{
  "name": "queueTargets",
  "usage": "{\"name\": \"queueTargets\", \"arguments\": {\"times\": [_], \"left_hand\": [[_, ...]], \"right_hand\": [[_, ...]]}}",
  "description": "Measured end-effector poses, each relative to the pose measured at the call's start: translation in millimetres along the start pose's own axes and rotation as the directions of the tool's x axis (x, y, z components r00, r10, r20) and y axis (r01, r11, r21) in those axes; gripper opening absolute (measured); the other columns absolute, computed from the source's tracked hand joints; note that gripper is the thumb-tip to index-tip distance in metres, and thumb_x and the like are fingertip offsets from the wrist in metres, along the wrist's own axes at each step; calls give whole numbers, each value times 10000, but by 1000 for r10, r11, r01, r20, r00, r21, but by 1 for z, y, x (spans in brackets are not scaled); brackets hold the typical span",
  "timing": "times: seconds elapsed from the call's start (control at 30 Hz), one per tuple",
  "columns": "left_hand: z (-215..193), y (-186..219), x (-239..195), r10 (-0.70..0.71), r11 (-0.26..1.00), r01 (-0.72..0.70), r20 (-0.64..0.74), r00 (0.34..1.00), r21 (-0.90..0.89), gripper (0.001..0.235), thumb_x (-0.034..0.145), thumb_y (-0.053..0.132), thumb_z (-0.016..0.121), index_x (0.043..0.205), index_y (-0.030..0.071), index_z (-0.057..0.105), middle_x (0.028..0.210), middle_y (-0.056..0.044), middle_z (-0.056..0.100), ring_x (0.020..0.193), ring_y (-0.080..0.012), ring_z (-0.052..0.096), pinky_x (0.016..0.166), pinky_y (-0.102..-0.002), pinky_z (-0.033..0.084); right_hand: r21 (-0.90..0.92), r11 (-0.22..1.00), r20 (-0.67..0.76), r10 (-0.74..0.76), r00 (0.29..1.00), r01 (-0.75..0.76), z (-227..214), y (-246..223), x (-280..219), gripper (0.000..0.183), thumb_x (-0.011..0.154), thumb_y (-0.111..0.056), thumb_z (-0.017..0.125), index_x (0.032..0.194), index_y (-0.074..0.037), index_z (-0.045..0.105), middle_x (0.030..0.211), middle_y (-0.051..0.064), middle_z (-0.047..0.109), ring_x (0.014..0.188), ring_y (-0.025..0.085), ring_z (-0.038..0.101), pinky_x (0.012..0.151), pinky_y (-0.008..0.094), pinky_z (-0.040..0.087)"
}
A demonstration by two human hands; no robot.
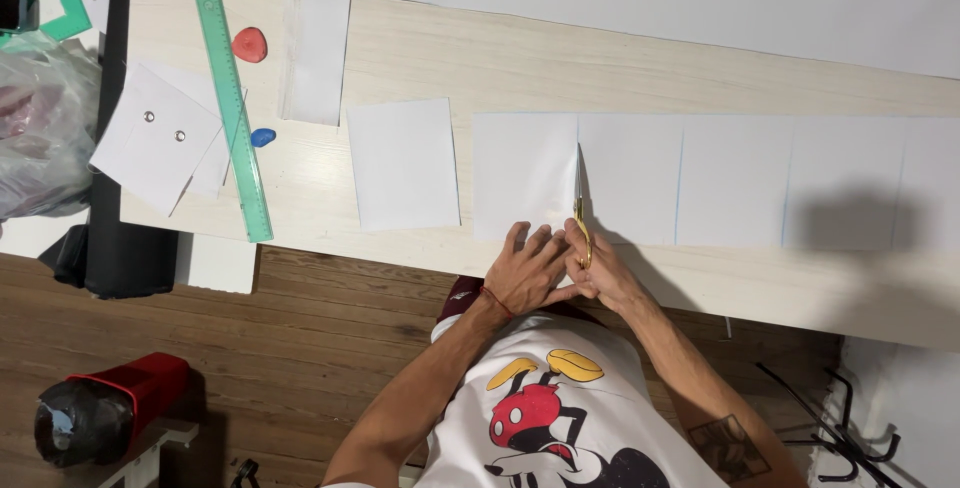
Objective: Cutting a large sheet of paper into smaller rectangular sections along pre-drawn lines using scissors
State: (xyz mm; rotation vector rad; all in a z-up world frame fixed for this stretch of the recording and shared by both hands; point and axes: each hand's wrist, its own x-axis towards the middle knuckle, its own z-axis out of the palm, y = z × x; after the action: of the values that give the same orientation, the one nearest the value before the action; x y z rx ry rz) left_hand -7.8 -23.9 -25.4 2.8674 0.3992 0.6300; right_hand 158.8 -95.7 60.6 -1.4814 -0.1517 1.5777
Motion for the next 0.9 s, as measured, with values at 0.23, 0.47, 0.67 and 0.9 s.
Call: {"name": "queueTargets", "arguments": {"times": [0.23, 0.47, 0.67, 0.9], "left_hand": [[-8, 2, 4, -15, 1000, 15, 2, 1000, -14, 740, 1133, 795, 460, 1391, 179, 777, 1422, -117, 681, 1391, -348, 636, 1260, -652, 457], [-5, 2, 5, -19, 1000, 19, -21, 1000, 0, 752, 1126, 821, 452, 1355, 189, 788, 1400, -108, 687, 1385, -337, 640, 1250, -643, 467], [-18, 2, 12, -29, 1000, 30, -48, 998, 10, 740, 1123, 819, 458, 1372, 209, 796, 1367, -92, 690, 1366, -322, 647, 1241, -625, 480], [-16, 2, 14, -36, 999, 39, -93, 995, 26, 733, 1116, 832, 445, 1382, 243, 792, 1333, -77, 687, 1343, -309, 654, 1233, -612, 496]], "right_hand": [[7, 1000, 12, 1, 1000, -1, -11, 10, 23, 680, 1264, -642, 491, 1192, 34, 536, 486, -11, 318, 314, 69, 267, 226, 218, 242], [-20, 1000, -8, 5, 1000, -5, -10, -8, 29, 731, 1251, -688, 489, 1318, 40, 459, 512, -33, 313, 346, 51, 258, 262, 205, 231], [-27, 1000, -25, 2, 1000, -2, -5, -26, 37, 759, 1237, -706, 508, 1337, 44, 451, 513, -41, 325, 351, 54, 275, 272, 198, 226], [-54, 999, -20, -8, 1000, 6, 2, -53, 44, 774, 1236, -713, 496, 1350, 50, 431, 521, -50, 315, 360, 45, 273, 276, 194, 215]]}}
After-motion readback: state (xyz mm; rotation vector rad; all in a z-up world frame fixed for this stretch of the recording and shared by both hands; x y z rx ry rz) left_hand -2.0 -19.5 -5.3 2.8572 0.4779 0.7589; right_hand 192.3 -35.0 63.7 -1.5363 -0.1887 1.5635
